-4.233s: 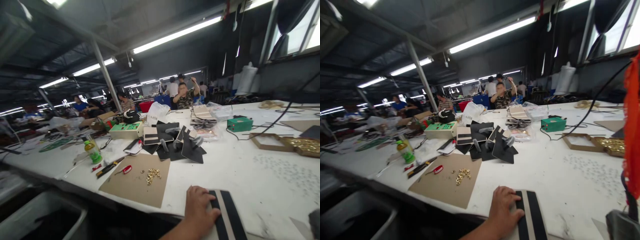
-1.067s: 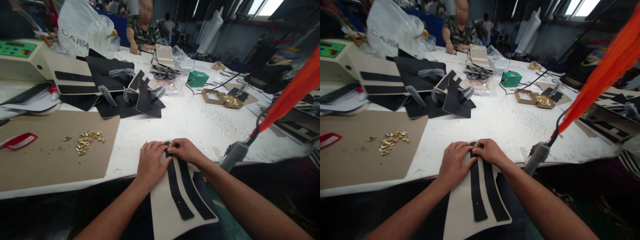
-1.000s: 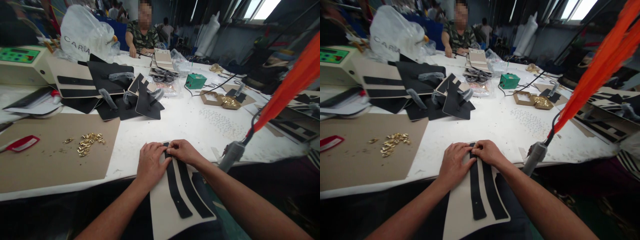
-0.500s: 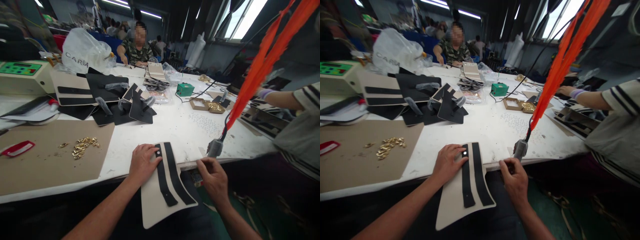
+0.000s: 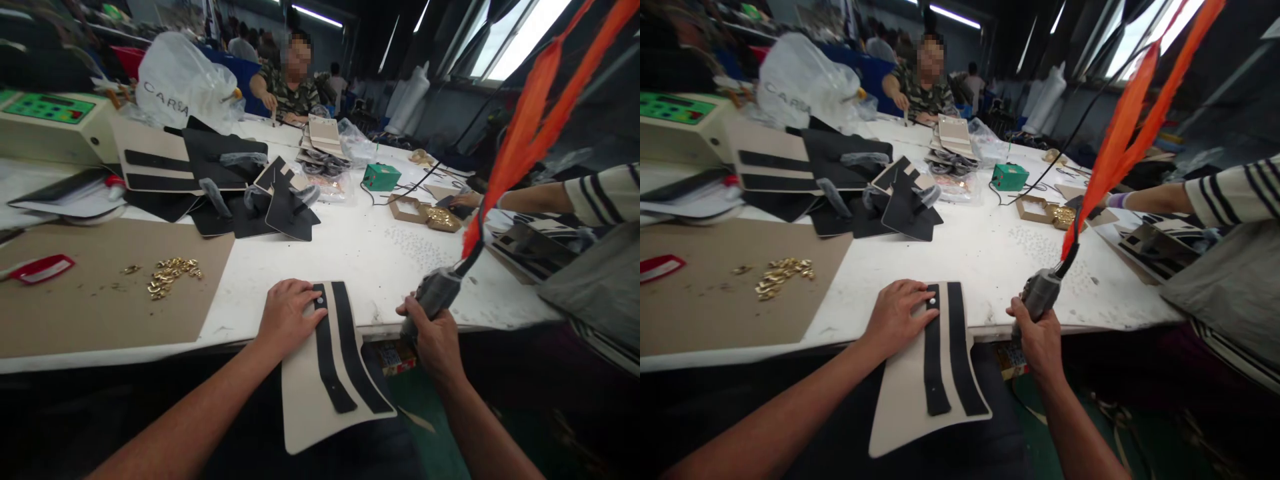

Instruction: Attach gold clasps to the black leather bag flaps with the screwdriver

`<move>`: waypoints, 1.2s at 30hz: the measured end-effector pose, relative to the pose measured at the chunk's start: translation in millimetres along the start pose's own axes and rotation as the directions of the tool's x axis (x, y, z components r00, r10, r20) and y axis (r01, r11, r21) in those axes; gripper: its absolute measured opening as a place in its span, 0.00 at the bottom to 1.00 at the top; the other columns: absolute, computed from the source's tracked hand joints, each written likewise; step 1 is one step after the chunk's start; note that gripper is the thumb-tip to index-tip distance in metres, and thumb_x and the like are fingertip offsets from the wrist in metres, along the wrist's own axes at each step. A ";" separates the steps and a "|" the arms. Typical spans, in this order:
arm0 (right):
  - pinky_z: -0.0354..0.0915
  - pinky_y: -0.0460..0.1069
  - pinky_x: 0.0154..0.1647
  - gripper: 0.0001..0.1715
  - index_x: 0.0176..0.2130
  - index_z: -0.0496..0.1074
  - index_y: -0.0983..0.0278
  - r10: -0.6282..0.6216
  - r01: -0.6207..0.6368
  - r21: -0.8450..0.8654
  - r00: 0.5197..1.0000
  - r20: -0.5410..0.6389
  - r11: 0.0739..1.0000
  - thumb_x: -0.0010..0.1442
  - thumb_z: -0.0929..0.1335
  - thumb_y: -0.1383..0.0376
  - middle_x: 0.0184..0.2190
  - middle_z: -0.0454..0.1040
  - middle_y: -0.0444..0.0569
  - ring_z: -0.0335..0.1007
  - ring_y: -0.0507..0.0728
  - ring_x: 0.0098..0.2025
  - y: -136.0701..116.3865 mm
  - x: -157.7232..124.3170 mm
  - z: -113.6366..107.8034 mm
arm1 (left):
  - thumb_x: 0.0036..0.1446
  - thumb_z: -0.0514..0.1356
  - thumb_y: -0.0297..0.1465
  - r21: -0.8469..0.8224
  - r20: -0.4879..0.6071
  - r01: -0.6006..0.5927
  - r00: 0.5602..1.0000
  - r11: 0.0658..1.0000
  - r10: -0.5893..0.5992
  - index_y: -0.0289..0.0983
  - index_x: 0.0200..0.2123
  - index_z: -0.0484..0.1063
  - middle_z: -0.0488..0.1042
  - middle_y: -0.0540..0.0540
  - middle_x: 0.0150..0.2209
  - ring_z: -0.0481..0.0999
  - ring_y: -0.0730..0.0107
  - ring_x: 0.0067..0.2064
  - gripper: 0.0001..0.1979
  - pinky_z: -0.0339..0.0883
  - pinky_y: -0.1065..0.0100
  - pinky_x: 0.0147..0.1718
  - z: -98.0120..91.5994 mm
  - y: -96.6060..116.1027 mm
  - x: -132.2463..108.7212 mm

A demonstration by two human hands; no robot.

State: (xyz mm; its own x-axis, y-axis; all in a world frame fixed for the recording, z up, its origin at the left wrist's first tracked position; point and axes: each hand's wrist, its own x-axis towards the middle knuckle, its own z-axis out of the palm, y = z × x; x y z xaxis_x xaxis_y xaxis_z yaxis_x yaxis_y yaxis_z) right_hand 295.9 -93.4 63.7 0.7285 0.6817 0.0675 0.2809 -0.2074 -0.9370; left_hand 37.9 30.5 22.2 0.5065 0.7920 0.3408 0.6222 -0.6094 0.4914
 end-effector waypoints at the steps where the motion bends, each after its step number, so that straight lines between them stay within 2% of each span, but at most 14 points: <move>1: 0.69 0.54 0.40 0.26 0.36 0.77 0.64 -0.026 0.019 0.134 0.999 0.044 0.991 0.55 0.77 0.44 0.31 0.79 0.51 0.76 0.62 0.37 -11.6 -3.0 11.6 | 0.58 0.71 0.39 -0.002 -0.008 0.001 1.000 1.000 -0.001 0.45 0.48 0.83 0.80 0.46 0.52 0.74 0.52 0.56 0.15 0.65 0.47 0.58 0.2 0.3 -0.5; 3: 0.67 0.51 0.32 0.22 0.33 0.73 0.62 -0.105 0.044 0.401 0.986 0.131 0.915 0.56 0.78 0.49 0.24 0.73 0.44 0.70 0.56 0.28 -36.0 -7.2 40.4 | 0.58 0.71 0.39 -0.006 -0.018 0.007 1.000 1.000 -0.007 0.45 0.49 0.83 0.80 0.46 0.52 0.74 0.52 0.56 0.15 0.64 0.46 0.59 0.3 0.7 -1.6; 5: 0.64 0.48 0.27 0.20 0.31 0.70 0.62 -0.193 0.052 0.554 0.961 0.200 0.831 0.57 0.79 0.54 0.20 0.68 0.40 0.65 0.53 0.23 -57.2 -8.4 71.5 | 0.58 0.72 0.39 -0.014 -0.018 0.015 1.000 1.000 -0.015 0.45 0.49 0.82 0.79 0.46 0.52 0.73 0.52 0.57 0.15 0.63 0.46 0.59 -0.1 0.9 -2.7; 8: 0.64 0.47 0.25 0.20 0.29 0.69 0.62 -0.296 0.080 0.627 0.922 0.248 0.775 0.59 0.79 0.57 0.19 0.66 0.38 0.64 0.51 0.21 -73.5 -6.7 108.4 | 0.58 0.72 0.39 -0.028 -0.012 0.030 0.999 0.999 -0.030 0.45 0.49 0.82 0.79 0.47 0.52 0.72 0.52 0.58 0.16 0.62 0.46 0.61 -1.3 1.2 -3.9; 11: 0.65 0.47 0.24 0.20 0.30 0.68 0.61 -0.343 0.109 0.616 0.898 0.275 0.780 0.60 0.79 0.57 0.20 0.67 0.38 0.64 0.51 0.20 -72.5 -4.6 127.4 | 0.58 0.72 0.38 -0.045 0.005 0.044 0.999 0.998 -0.044 0.46 0.50 0.81 0.78 0.47 0.54 0.71 0.52 0.59 0.16 0.59 0.44 0.65 -1.9 1.3 -4.2; 15: 0.65 0.48 0.22 0.20 0.30 0.67 0.60 -0.358 0.133 0.567 0.882 0.306 0.813 0.60 0.78 0.56 0.21 0.67 0.38 0.66 0.52 0.21 -64.6 -1.8 137.6 | 0.57 0.72 0.38 -0.065 0.018 0.056 0.998 0.996 -0.055 0.46 0.50 0.80 0.78 0.47 0.55 0.71 0.51 0.61 0.17 0.56 0.42 0.67 -2.0 1.0 -3.6; 20: 0.65 0.48 0.23 0.19 0.31 0.66 0.59 -0.396 0.189 0.550 0.873 0.286 0.814 0.61 0.76 0.57 0.22 0.66 0.37 0.66 0.51 0.21 -60.5 2.1 144.3 | 0.58 0.71 0.38 -0.070 0.028 0.060 0.998 0.996 -0.058 0.46 0.50 0.79 0.77 0.47 0.56 0.70 0.51 0.61 0.17 0.55 0.41 0.67 -2.4 1.7 -3.2; 30: 0.67 0.49 0.29 0.19 0.29 0.63 0.60 -0.471 0.272 0.509 0.823 0.317 0.817 0.64 0.74 0.60 0.25 0.69 0.40 0.68 0.52 0.26 -61.0 0.3 142.9 | 0.60 0.69 0.39 -0.067 0.051 0.061 0.997 0.996 -0.058 0.47 0.51 0.78 0.77 0.47 0.57 0.69 0.51 0.62 0.16 0.54 0.41 0.68 -0.5 -0.1 -1.9; 36: 0.67 0.49 0.28 0.15 0.32 0.66 0.60 -0.495 0.273 0.509 0.785 0.372 0.816 0.63 0.74 0.60 0.25 0.69 0.40 0.67 0.52 0.26 -58.3 2.0 145.0 | 0.61 0.69 0.40 -0.052 0.056 0.061 0.997 0.997 -0.058 0.46 0.51 0.79 0.76 0.47 0.57 0.69 0.52 0.62 0.16 0.54 0.42 0.68 0.3 0.6 -2.9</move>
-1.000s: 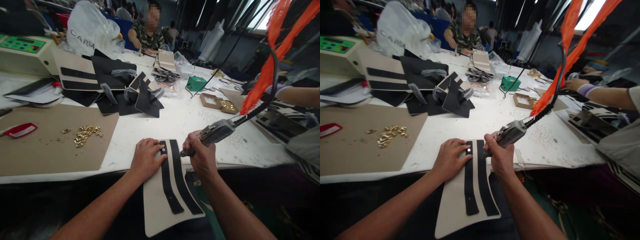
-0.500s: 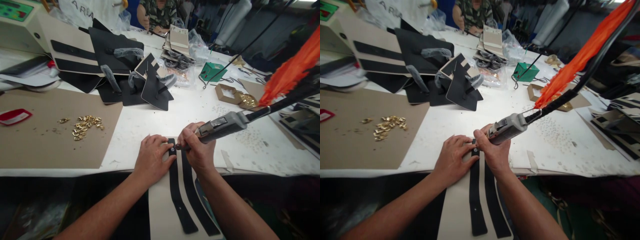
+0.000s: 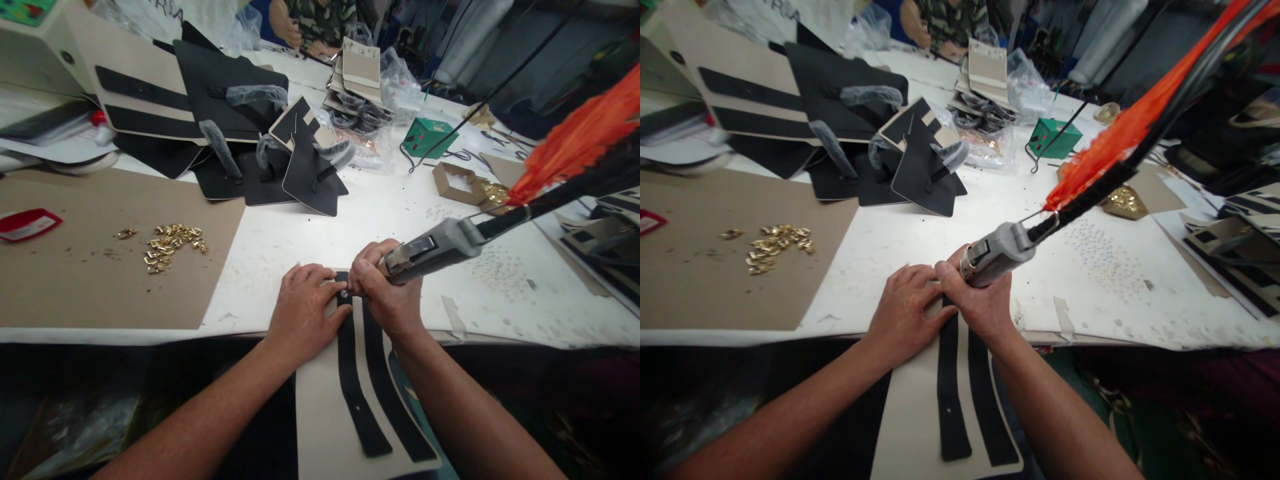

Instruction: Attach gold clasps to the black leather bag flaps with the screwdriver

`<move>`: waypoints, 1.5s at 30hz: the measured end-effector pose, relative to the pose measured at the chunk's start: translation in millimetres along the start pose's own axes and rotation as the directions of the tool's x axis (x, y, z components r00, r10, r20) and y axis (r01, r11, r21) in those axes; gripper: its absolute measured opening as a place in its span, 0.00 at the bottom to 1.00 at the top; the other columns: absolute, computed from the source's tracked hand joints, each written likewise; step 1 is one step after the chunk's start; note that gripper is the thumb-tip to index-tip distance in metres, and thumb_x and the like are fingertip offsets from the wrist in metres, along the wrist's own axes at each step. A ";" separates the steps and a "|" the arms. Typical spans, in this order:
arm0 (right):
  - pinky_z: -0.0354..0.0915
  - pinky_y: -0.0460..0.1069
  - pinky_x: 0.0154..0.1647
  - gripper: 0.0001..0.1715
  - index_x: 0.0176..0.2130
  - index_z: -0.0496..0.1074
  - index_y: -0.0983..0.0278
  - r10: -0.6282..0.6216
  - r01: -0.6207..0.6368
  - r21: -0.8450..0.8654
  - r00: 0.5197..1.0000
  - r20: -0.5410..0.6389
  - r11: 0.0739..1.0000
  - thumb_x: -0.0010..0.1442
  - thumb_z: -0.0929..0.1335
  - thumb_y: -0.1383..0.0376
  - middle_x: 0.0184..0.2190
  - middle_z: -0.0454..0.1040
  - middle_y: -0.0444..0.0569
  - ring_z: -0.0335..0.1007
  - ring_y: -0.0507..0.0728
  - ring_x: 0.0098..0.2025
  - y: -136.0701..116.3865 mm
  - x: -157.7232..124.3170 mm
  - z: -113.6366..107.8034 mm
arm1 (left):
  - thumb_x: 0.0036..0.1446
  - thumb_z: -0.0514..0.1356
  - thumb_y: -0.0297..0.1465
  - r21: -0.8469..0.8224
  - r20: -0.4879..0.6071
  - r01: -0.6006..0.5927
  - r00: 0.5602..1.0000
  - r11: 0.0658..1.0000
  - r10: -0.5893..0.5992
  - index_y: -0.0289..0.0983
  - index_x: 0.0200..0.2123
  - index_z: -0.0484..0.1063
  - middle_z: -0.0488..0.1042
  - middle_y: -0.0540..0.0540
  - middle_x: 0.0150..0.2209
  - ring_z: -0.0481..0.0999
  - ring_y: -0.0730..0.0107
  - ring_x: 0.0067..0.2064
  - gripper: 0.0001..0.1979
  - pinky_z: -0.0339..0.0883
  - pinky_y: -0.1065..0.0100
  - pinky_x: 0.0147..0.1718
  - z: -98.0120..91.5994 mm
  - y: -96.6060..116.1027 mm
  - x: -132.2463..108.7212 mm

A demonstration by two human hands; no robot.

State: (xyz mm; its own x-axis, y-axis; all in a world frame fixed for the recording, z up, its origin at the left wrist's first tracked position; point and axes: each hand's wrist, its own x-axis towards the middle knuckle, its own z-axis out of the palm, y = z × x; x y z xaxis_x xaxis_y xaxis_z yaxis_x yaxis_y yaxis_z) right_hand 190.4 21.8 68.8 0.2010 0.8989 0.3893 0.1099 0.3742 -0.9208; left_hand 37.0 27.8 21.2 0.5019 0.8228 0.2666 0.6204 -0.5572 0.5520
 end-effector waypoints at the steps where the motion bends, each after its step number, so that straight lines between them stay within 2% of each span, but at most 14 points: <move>1: 0.67 0.49 0.28 0.14 0.32 0.66 0.60 0.000 0.000 0.003 1.000 0.018 1.000 0.63 0.74 0.61 0.25 0.69 0.40 0.67 0.52 0.26 0.0 0.1 0.0 | 0.61 0.69 0.40 -0.002 -0.002 0.001 1.000 1.000 -0.001 0.46 0.51 0.79 0.76 0.47 0.56 0.69 0.52 0.62 0.15 0.54 0.42 0.68 0.6 -0.2 -0.2; 6: 0.65 0.49 0.28 0.16 0.30 0.65 0.60 0.034 -0.033 -0.005 0.995 0.090 0.999 0.64 0.74 0.62 0.24 0.68 0.39 0.64 0.51 0.24 -2.4 1.1 2.1 | 0.61 0.68 0.38 -0.018 -0.020 -0.001 1.000 1.000 0.000 0.46 0.49 0.78 0.76 0.47 0.57 0.69 0.52 0.62 0.13 0.53 0.41 0.68 3.0 -1.5 -0.2; 12: 0.64 0.48 0.24 0.19 0.30 0.67 0.60 0.149 -0.149 0.000 0.989 0.006 0.989 0.61 0.76 0.54 0.21 0.67 0.39 0.63 0.52 0.22 3.1 4.3 1.8 | 0.58 0.71 0.38 -0.028 -0.010 0.013 1.000 1.000 -0.013 0.47 0.49 0.79 0.78 0.47 0.55 0.71 0.51 0.61 0.15 0.54 0.41 0.68 -2.3 2.4 1.0; 16: 0.64 0.48 0.25 0.21 0.28 0.68 0.61 0.128 -0.130 0.040 0.991 0.048 0.991 0.60 0.77 0.53 0.22 0.68 0.40 0.63 0.52 0.23 3.4 2.8 0.6 | 0.59 0.70 0.36 -0.023 -0.037 0.005 0.999 1.000 -0.006 0.47 0.47 0.80 0.78 0.47 0.55 0.71 0.51 0.60 0.12 0.57 0.41 0.67 -4.3 4.9 1.9; 21: 0.64 0.47 0.29 0.23 0.26 0.70 0.63 0.116 -0.118 0.006 0.982 0.151 0.993 0.52 0.81 0.53 0.23 0.69 0.40 0.63 0.51 0.26 -11.9 5.8 4.5 | 0.59 0.69 0.36 0.038 -0.044 0.010 0.999 0.999 -0.008 0.43 0.47 0.80 0.79 0.44 0.53 0.73 0.50 0.58 0.13 0.63 0.43 0.62 -3.0 4.6 2.2; 24: 0.65 0.47 0.29 0.26 0.27 0.72 0.63 0.123 -0.127 0.032 0.988 0.098 0.991 0.50 0.81 0.49 0.23 0.70 0.41 0.65 0.52 0.26 -31.2 7.1 -1.5 | 0.58 0.71 0.36 0.044 -0.050 -0.026 0.998 0.999 0.028 0.44 0.48 0.80 0.79 0.45 0.53 0.73 0.51 0.58 0.15 0.63 0.45 0.61 -3.2 4.3 0.5; 27: 0.67 0.49 0.28 0.27 0.34 0.76 0.65 0.154 -0.155 0.004 0.981 -0.119 0.988 0.51 0.80 0.46 0.24 0.73 0.43 0.68 0.54 0.25 -52.3 -5.3 -27.4 | 0.58 0.72 0.38 0.046 -0.067 -0.050 0.996 0.998 0.053 0.45 0.50 0.81 0.79 0.46 0.53 0.73 0.53 0.58 0.16 0.63 0.48 0.61 -4.2 5.4 -1.7; 31: 0.70 0.54 0.34 0.35 0.46 0.79 0.68 0.238 -0.346 -0.234 0.889 -0.391 0.908 0.53 0.78 0.42 0.26 0.76 0.48 0.72 0.59 0.28 -59.8 -48.8 -90.1 | 0.59 0.70 0.38 0.061 -0.063 -0.052 0.996 0.997 0.055 0.44 0.50 0.81 0.79 0.46 0.53 0.73 0.54 0.58 0.16 0.63 0.48 0.60 -4.9 7.6 -2.5; 35: 0.70 0.62 0.47 0.37 0.47 0.79 0.69 0.269 -0.505 -0.534 0.846 -0.460 0.677 0.55 0.73 0.40 0.35 0.81 0.56 0.76 0.68 0.39 -37.6 -98.5 -150.9 | 0.60 0.68 0.39 0.049 -0.053 -0.050 0.997 0.998 0.053 0.44 0.50 0.81 0.79 0.47 0.54 0.73 0.53 0.58 0.15 0.62 0.48 0.61 -3.2 8.3 -2.1; 38: 0.70 0.63 0.50 0.38 0.46 0.79 0.70 0.292 -0.571 -0.569 0.809 -0.509 0.592 0.56 0.71 0.40 0.38 0.81 0.62 0.76 0.71 0.43 -22.3 -123.7 -177.0 | 0.61 0.68 0.39 0.024 -0.043 -0.052 0.998 0.998 0.053 0.44 0.51 0.81 0.79 0.46 0.54 0.72 0.52 0.59 0.15 0.61 0.47 0.62 -1.8 9.0 -1.0; 40: 0.71 0.63 0.51 0.40 0.51 0.77 0.71 0.251 -0.554 -0.585 0.817 -0.519 0.592 0.58 0.70 0.40 0.43 0.80 0.64 0.77 0.71 0.45 -19.7 -136.6 -184.3 | 0.61 0.67 0.39 0.011 -0.038 -0.055 0.998 0.998 0.056 0.43 0.51 0.81 0.79 0.45 0.54 0.72 0.52 0.59 0.16 0.60 0.46 0.62 -1.8 10.0 -0.4; 41: 0.71 0.64 0.52 0.42 0.56 0.75 0.72 0.177 -0.511 -0.619 0.836 -0.520 0.597 0.59 0.69 0.41 0.48 0.78 0.65 0.77 0.71 0.47 -20.2 -143.5 -184.8 | 0.61 0.67 0.39 0.004 -0.038 -0.053 0.998 0.999 0.053 0.43 0.51 0.81 0.79 0.44 0.54 0.72 0.52 0.59 0.16 0.60 0.46 0.62 -2.3 10.7 -0.7; 43: 0.69 0.66 0.59 0.47 0.65 0.67 0.72 -0.069 -0.366 -0.728 0.868 -0.491 0.579 0.61 0.70 0.43 0.57 0.73 0.68 0.74 0.72 0.55 -21.8 -160.7 -179.0 | 0.60 0.68 0.38 -0.011 -0.047 -0.040 0.998 0.999 0.039 0.43 0.50 0.81 0.80 0.43 0.54 0.73 0.51 0.58 0.15 0.61 0.45 0.62 -4.1 12.6 -3.3; 45: 0.65 0.69 0.64 0.46 0.69 0.63 0.69 -0.286 -0.176 -0.831 0.884 -0.369 0.528 0.63 0.71 0.48 0.62 0.69 0.68 0.68 0.74 0.63 -19.5 -181.2 -164.9 | 0.59 0.69 0.37 -0.029 -0.061 -0.026 0.998 0.999 0.025 0.42 0.49 0.82 0.81 0.43 0.53 0.74 0.52 0.57 0.15 0.61 0.46 0.62 -6.3 14.7 -8.2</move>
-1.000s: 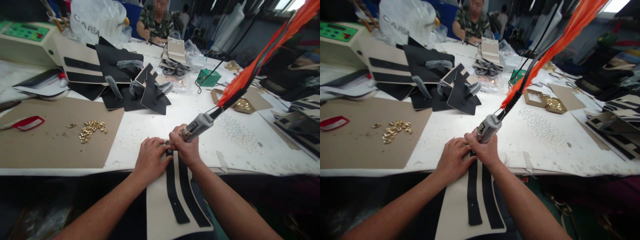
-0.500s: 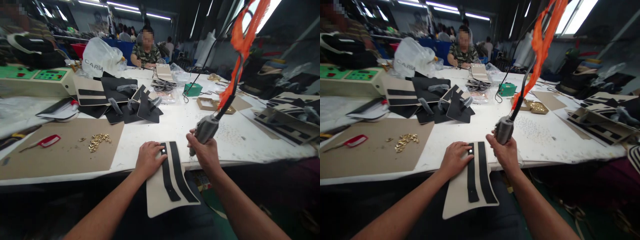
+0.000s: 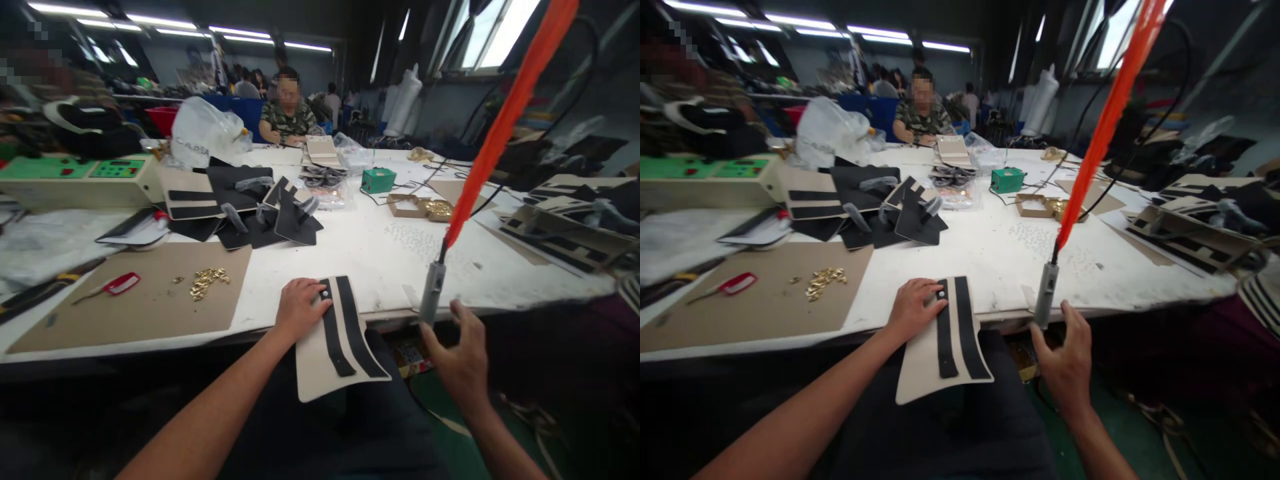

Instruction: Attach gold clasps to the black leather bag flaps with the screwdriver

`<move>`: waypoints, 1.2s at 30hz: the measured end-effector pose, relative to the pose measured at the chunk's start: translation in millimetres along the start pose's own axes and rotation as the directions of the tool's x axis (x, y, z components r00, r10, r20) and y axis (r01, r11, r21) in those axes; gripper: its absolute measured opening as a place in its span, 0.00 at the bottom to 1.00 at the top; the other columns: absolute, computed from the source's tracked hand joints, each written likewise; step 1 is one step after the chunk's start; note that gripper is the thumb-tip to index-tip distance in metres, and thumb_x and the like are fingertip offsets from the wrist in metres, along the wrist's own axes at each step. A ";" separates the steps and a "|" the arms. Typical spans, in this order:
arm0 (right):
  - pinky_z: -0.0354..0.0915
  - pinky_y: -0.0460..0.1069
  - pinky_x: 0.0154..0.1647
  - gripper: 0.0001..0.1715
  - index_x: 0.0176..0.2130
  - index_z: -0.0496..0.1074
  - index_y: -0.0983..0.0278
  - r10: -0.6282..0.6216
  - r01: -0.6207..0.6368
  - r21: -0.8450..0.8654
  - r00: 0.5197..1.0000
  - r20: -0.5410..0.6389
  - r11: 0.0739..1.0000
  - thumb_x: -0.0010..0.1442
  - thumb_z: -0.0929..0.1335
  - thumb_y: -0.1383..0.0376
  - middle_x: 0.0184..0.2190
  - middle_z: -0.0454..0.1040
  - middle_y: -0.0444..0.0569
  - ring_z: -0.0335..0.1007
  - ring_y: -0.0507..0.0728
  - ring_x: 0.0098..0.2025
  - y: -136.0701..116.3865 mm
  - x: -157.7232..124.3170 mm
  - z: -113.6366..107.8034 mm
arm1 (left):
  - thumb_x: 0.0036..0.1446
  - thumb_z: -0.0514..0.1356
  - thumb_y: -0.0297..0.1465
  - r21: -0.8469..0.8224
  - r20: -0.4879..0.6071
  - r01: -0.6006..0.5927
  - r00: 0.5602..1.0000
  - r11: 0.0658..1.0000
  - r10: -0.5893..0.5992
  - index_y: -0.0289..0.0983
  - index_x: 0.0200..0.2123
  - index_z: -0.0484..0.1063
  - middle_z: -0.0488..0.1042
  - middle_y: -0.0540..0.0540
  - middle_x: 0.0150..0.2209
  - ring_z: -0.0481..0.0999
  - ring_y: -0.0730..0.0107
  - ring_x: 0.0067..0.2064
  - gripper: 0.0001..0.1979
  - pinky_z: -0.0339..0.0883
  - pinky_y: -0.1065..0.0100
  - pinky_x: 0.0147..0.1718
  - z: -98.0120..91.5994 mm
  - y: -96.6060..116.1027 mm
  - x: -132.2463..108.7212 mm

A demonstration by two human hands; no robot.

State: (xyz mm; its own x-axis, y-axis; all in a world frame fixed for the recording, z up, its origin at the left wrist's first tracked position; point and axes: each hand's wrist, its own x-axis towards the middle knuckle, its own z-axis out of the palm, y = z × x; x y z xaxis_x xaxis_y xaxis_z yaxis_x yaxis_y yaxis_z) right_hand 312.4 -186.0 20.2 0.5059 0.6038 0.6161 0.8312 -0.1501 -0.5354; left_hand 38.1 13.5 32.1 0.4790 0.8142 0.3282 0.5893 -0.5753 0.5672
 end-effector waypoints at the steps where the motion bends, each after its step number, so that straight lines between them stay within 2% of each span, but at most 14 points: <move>1: 0.65 0.69 0.65 0.42 0.69 0.64 0.66 -0.110 0.109 0.025 0.994 0.018 0.994 0.64 0.72 0.51 0.62 0.70 0.67 0.67 0.74 0.64 -4.3 -13.1 2.6 | 0.58 0.70 0.37 -0.010 -0.008 0.005 1.000 1.000 -0.006 0.42 0.48 0.82 0.81 0.44 0.52 0.74 0.52 0.57 0.15 0.62 0.47 0.62 -1.0 1.1 -2.5; 4: 0.75 0.68 0.57 0.33 0.67 0.70 0.55 -0.419 0.367 0.240 0.880 0.224 0.899 0.64 0.70 0.59 0.61 0.74 0.59 0.73 0.73 0.61 -23.1 -43.7 21.5 | 0.55 0.72 0.37 -0.054 -0.039 0.029 0.999 0.998 -0.031 0.43 0.47 0.84 0.82 0.44 0.51 0.75 0.52 0.56 0.15 0.63 0.47 0.62 -2.5 2.4 -7.0; 6: 0.79 0.64 0.51 0.26 0.60 0.77 0.50 -0.544 0.415 0.420 0.799 0.255 0.807 0.63 0.70 0.62 0.55 0.80 0.54 0.79 0.72 0.56 -43.9 -49.5 34.9 | 0.52 0.73 0.36 -0.104 -0.057 0.054 0.997 0.993 -0.060 0.42 0.45 0.84 0.83 0.43 0.50 0.76 0.50 0.55 0.15 0.64 0.47 0.61 -3.7 2.2 -7.8; 9: 0.82 0.56 0.42 0.12 0.46 0.84 0.50 -0.532 0.230 0.649 0.786 0.315 0.725 0.64 0.71 0.62 0.40 0.84 0.49 0.84 0.66 0.42 -81.4 -37.7 38.5 | 0.52 0.72 0.36 -0.230 -0.081 0.106 0.989 0.967 -0.128 0.40 0.44 0.85 0.83 0.39 0.50 0.76 0.48 0.56 0.16 0.64 0.47 0.62 -11.3 4.4 -13.2; 12: 0.80 0.52 0.33 0.11 0.36 0.85 0.52 -0.373 -0.109 0.665 0.756 0.539 0.739 0.66 0.71 0.54 0.31 0.83 0.47 0.83 0.65 0.33 -108.3 -16.8 23.1 | 0.66 0.60 0.46 -0.400 -0.073 0.160 0.976 0.903 -0.205 0.36 0.50 0.82 0.82 0.37 0.53 0.78 0.51 0.58 0.22 0.68 0.50 0.62 -30.2 13.6 -32.5; 14: 0.81 0.54 0.34 0.16 0.35 0.85 0.54 -0.222 -0.313 0.563 0.692 0.687 0.765 0.64 0.72 0.48 0.31 0.83 0.48 0.83 0.68 0.35 -118.6 -3.4 10.1 | 0.72 0.46 0.52 -0.654 0.021 0.211 0.965 0.726 -0.262 0.35 0.54 0.80 0.82 0.36 0.54 0.81 0.52 0.56 0.33 0.72 0.51 0.58 -48.4 24.8 -53.9; 15: 0.81 0.55 0.37 0.18 0.37 0.86 0.55 -0.157 -0.390 0.512 0.658 0.737 0.765 0.62 0.73 0.46 0.32 0.84 0.49 0.83 0.69 0.37 -123.3 2.8 4.4 | 0.72 0.41 0.55 -0.811 0.107 0.245 0.955 0.532 -0.278 0.34 0.55 0.79 0.81 0.35 0.55 0.81 0.51 0.55 0.38 0.72 0.50 0.58 -58.3 31.8 -66.2; 17: 0.81 0.58 0.42 0.22 0.41 0.86 0.57 -0.099 -0.482 0.449 0.591 0.801 0.752 0.61 0.73 0.44 0.36 0.85 0.50 0.83 0.71 0.42 -135.4 14.7 -4.5 | 0.67 0.43 0.62 -0.957 0.231 0.267 0.939 0.115 -0.256 0.34 0.55 0.79 0.81 0.34 0.56 0.79 0.45 0.58 0.42 0.70 0.47 0.60 -77.6 47.9 -90.5; 18: 0.80 0.58 0.44 0.23 0.43 0.86 0.57 -0.101 -0.507 0.432 0.555 0.825 0.746 0.60 0.74 0.43 0.37 0.85 0.51 0.82 0.72 0.43 -143.4 20.3 -7.5 | 0.64 0.49 0.64 -0.967 0.248 0.254 0.943 0.001 -0.224 0.34 0.56 0.79 0.80 0.34 0.56 0.77 0.42 0.61 0.42 0.68 0.46 0.62 -86.3 56.2 -101.2; 22: 0.78 0.56 0.41 0.25 0.44 0.85 0.60 -0.193 -0.616 0.372 0.338 0.921 0.695 0.58 0.76 0.44 0.36 0.83 0.51 0.81 0.68 0.40 -183.3 41.9 -9.0 | 0.56 0.71 0.49 -0.980 0.187 0.197 0.962 0.033 -0.200 0.38 0.55 0.82 0.81 0.37 0.56 0.76 0.38 0.62 0.29 0.65 0.45 0.64 -105.9 80.0 -129.0; 24: 0.75 0.51 0.33 0.26 0.43 0.84 0.61 -0.217 -0.632 0.361 0.295 0.930 0.686 0.59 0.75 0.43 0.33 0.82 0.50 0.79 0.64 0.35 -201.2 53.6 0.0 | 0.58 0.71 0.43 -0.975 0.206 0.221 0.932 0.018 -0.297 0.38 0.52 0.83 0.83 0.38 0.52 0.78 0.38 0.60 0.22 0.65 0.43 0.64 -104.5 80.7 -136.2; 29: 0.70 0.48 0.31 0.27 0.42 0.81 0.64 -0.231 -0.434 0.552 0.597 0.768 0.712 0.61 0.74 0.43 0.34 0.80 0.51 0.76 0.58 0.32 -239.3 78.8 67.9 | 0.55 0.72 0.43 -0.935 0.343 0.208 0.726 -0.286 -0.595 0.41 0.50 0.84 0.85 0.38 0.49 0.77 0.36 0.60 0.21 0.66 0.40 0.64 -79.1 52.8 -157.2; 32: 0.70 0.49 0.29 0.21 0.41 0.81 0.64 -0.339 -0.337 0.583 0.561 0.755 0.740 0.61 0.74 0.49 0.32 0.79 0.49 0.77 0.58 0.30 -264.3 78.8 132.8 | 0.48 0.77 0.40 -0.909 0.409 0.163 0.530 -0.385 -0.743 0.45 0.54 0.81 0.84 0.42 0.53 0.73 0.38 0.64 0.29 0.65 0.45 0.67 -64.7 28.7 -175.5; 36: 0.70 0.48 0.36 0.11 0.45 0.82 0.62 -0.485 -0.031 0.569 0.487 0.727 0.821 0.63 0.72 0.62 0.33 0.81 0.47 0.77 0.55 0.31 -293.8 62.6 217.1 | 0.46 0.78 0.33 -0.883 0.467 0.109 0.296 -0.456 -0.833 0.33 0.57 0.78 0.81 0.35 0.55 0.69 0.37 0.67 0.34 0.58 0.48 0.71 -57.6 3.0 -200.5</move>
State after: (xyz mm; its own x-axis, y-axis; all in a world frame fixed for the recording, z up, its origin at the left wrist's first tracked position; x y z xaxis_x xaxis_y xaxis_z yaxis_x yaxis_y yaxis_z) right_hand 49.7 65.9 90.6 -0.3248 0.9354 0.1396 0.5356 0.3036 -0.7881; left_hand -93.6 -147.0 11.6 -0.0455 0.6839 -0.7281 -0.7913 0.4202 0.4442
